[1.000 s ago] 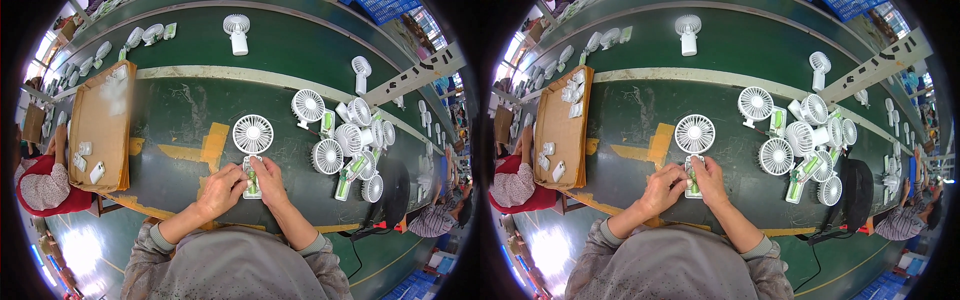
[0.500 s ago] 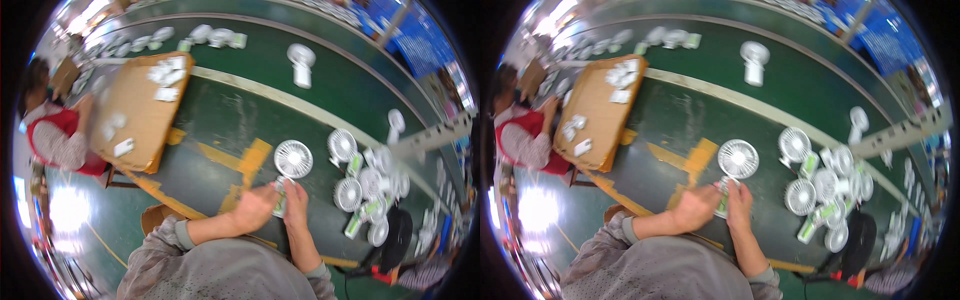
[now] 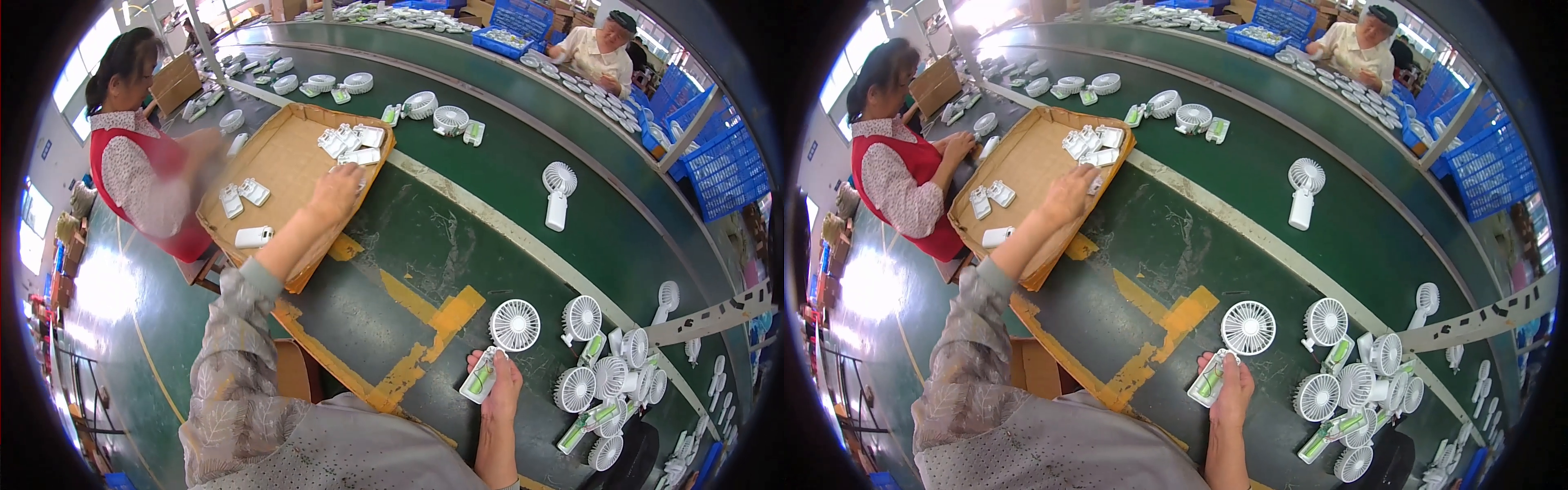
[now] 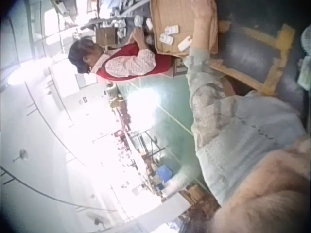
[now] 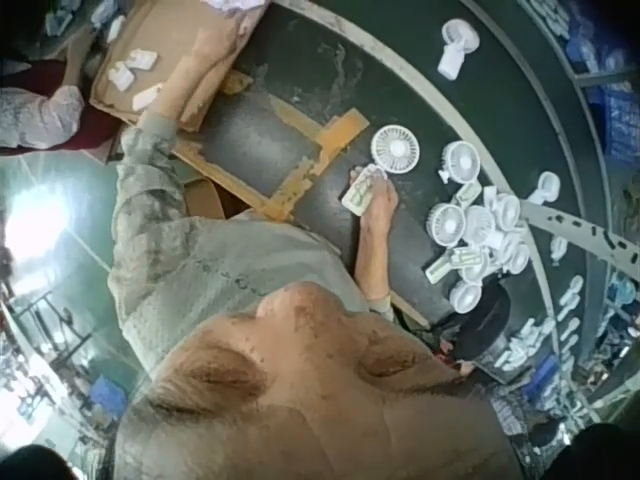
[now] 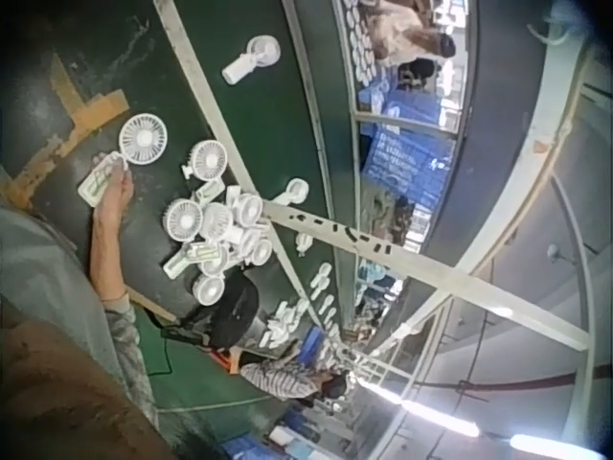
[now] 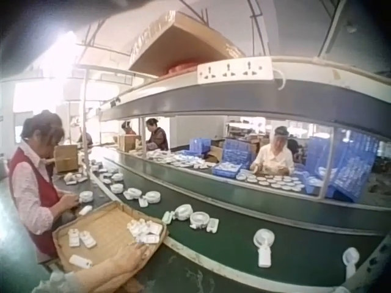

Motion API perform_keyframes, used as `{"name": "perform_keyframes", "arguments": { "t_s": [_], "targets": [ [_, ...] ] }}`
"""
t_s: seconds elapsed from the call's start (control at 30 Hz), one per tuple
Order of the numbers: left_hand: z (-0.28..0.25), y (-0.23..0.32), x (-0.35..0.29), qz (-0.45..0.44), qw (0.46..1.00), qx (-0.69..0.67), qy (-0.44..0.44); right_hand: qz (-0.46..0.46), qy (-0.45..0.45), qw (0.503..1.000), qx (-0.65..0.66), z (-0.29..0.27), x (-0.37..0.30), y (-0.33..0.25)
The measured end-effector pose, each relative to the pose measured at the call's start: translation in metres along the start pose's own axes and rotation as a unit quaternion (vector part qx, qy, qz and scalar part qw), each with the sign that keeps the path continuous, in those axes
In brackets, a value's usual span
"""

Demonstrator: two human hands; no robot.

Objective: The person assembles portable electric fans by connecting internal wiring and battery components into the fan handles, snapping plastic handle covers into place by hand, and placing the assembled fans onto the conveyor belt.

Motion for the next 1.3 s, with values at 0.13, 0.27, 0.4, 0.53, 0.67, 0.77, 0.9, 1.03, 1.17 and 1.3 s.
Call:
{"name": "perform_keyframes", "arguments": {
  "t_s": [0.13,0.27,0.4,0.53,0.67,0.77,0.9,1.03,1.17,1.3],
  "targets": [
    [0.048,-0.026,0.01,0.011,0.992,0.006,-0.126,0.034,-0.011,0.999,0.01,-0.006,0.004,-0.005],
    [0.033,-0.035,0.006,-0.033,0.997,-0.06,-0.022,0.074,-0.042,0.995,0.049,-0.005,0.012,-0.005],
    [-0.02,0.017,-0.01,-0.097,0.94,-0.318,-0.073,0.049,-0.05,0.996,0.059,-0.002,0.013,-0.003],
    [-0.06,0.145,-0.065,-0.023,0.821,-0.516,-0.243,0.033,-0.026,0.997,0.067,-0.009,0.011,-0.002],
    [-0.071,0.206,-0.104,0.069,0.84,-0.434,-0.318,0.03,-0.019,0.997,0.075,-0.007,0.005,0.001],
    [-0.086,0.211,-0.109,0.138,0.917,-0.325,-0.185,0.023,-0.019,0.997,0.075,-0.006,0.003,0.004],
    [-0.081,0.214,-0.122,0.143,0.931,-0.269,-0.201,0.012,-0.02,0.997,0.072,-0.008,0.005,0.006],
    [-0.076,0.218,-0.12,0.107,0.92,-0.238,-0.291,0.008,-0.02,0.996,0.083,-0.009,0.005,0.005],
    [-0.084,0.219,-0.121,0.074,0.91,-0.272,-0.304,0.025,-0.031,0.994,0.1,-0.005,0.002,0.003],
    [-0.098,0.237,-0.128,0.07,0.89,-0.362,-0.27,0.05,-0.036,0.993,0.097,-0.012,0.001,0.004]
  ]
}}
Point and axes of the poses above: each hand's wrist, its own x-axis towards the middle knuckle, its own z-axis out of the palm, y = z × x, the point moved 4 cm from there along x, towards the middle knuckle, and after that the axes turned 8 degrees about x, right-handed, at the moved point
